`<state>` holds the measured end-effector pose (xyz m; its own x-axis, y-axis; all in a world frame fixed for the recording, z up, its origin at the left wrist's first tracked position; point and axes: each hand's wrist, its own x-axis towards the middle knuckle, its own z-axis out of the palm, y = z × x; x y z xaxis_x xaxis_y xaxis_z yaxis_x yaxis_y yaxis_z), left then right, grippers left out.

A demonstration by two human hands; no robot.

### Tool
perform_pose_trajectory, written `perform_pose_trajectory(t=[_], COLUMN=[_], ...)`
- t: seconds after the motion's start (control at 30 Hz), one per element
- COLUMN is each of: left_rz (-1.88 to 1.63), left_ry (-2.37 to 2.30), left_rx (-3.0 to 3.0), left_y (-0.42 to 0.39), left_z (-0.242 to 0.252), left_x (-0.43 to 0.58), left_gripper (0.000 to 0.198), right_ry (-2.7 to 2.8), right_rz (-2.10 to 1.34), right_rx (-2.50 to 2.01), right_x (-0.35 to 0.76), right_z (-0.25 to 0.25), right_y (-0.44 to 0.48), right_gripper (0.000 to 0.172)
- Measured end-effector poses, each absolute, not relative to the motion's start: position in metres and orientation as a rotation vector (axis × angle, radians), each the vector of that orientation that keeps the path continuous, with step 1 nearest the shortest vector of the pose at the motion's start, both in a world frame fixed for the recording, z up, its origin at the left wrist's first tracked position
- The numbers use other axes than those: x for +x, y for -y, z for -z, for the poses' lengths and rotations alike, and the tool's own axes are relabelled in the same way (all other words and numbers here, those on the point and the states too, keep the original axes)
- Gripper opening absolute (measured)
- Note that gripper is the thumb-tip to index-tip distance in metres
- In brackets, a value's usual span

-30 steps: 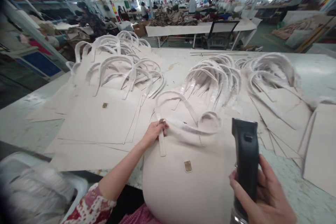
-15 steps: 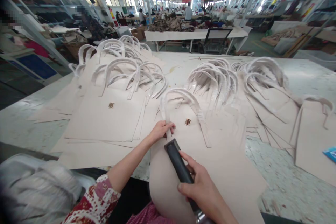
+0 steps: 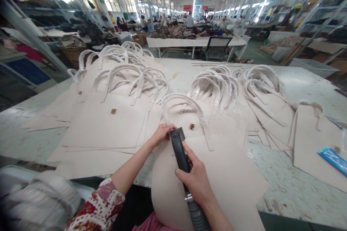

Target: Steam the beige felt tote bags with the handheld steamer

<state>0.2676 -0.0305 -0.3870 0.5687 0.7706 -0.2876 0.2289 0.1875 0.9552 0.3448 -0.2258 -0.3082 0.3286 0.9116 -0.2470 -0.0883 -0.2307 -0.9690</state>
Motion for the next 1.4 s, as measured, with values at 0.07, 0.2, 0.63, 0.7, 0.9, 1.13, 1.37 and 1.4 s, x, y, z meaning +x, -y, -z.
perform_pose_trajectory(t=[0.07, 0.2, 0.63, 0.7, 0.9, 1.13, 1.37, 1.4], left_rz=[-0.480, -0.573, -0.819, -0.801, -0.684, -0.640, -0.661, -0.665], left_ry=[-0.965, -1.056, -1.293, -1.293, -1.365, -1.353, -1.317, -1.316], left_rx=[1.376, 1.452, 2.087, 2.159, 2.421, 2.559, 2.577, 2.571], left_y=[0.031, 0.036, 0.064, 0.063, 0.067, 0.069, 0.070, 0.070], left_z=[0.385, 0.388, 0.410, 0.410, 0.408, 0.412, 0.410, 0.409], left_x=[0.269, 0.276, 0.293, 0.294, 0.296, 0.296, 0.295, 0.295], left_gripper=[0.037, 0.037, 0.029, 0.030, 0.044, 0.043, 0.044, 0.044], right_ry=[0.686, 0.528, 0.561, 0.609, 0.596, 0.474, 0.432, 0.424], right_rz=[-1.087, -1.040, -1.173, -1.164, -0.958, -1.066, -0.947, -0.911], right_rx=[-1.512, -1.650, -1.612, -1.601, -1.529, -1.483, -1.360, -1.344], right_x=[0.356, 0.392, 0.450, 0.450, 0.452, 0.496, 0.516, 0.515], right_z=[0.305, 0.301, 0.312, 0.310, 0.310, 0.326, 0.331, 0.327], right_y=[0.240, 0.289, 0.277, 0.265, 0.255, 0.280, 0.261, 0.264], right_gripper=[0.076, 0.081, 0.078, 0.076, 0.075, 0.084, 0.091, 0.089])
